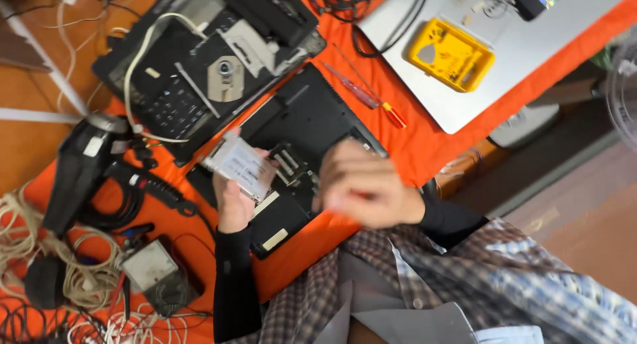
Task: Replacing or examining the hard drive of a disassembled laptop.
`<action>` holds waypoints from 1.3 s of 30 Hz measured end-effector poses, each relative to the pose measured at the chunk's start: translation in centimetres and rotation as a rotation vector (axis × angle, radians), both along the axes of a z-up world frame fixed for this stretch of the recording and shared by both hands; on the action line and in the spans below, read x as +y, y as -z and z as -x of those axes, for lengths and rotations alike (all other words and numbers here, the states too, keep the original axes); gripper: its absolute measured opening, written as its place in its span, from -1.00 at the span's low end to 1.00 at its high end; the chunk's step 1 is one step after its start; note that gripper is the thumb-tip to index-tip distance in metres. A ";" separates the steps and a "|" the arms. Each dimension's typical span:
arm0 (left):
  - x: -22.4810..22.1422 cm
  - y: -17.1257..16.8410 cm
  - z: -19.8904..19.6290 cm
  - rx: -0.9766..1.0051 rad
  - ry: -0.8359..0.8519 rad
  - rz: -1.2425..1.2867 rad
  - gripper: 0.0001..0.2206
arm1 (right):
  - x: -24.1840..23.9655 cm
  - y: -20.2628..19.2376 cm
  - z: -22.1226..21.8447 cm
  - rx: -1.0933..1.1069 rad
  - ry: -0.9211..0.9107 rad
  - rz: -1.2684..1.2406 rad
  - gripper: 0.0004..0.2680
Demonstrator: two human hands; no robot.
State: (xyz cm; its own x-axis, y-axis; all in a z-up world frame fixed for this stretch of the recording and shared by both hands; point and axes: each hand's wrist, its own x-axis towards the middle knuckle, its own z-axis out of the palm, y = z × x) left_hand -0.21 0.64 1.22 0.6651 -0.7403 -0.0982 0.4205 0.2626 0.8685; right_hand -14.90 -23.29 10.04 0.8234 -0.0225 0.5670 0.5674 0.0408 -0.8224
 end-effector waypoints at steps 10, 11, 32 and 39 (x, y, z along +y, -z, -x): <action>0.3 1.5 0.2 -0.120 -0.201 0.026 -0.01 | -5.3 7.4 4.7 0.514 0.975 0.811 -0.81; 0.3 1.6 0.2 -0.189 -0.224 0.044 -0.03 | -5.3 7.3 5.2 0.572 1.028 0.911 -0.77; 0.2 1.2 0.3 -0.232 -0.235 0.029 -0.11 | -8.2 8.8 8.1 0.199 1.164 -0.135 -0.91; -0.1 1.0 0.5 -0.281 -0.256 0.011 -0.14 | -12.8 6.9 10.8 -0.026 1.261 -0.073 -0.84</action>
State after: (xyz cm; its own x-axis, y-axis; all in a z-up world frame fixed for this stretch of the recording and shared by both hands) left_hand -0.67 0.50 0.27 0.8286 -0.5466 0.1214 0.0857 0.3381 0.9372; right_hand -25.68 -36.09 3.18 0.1958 -0.8140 0.5469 0.2604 -0.4945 -0.8292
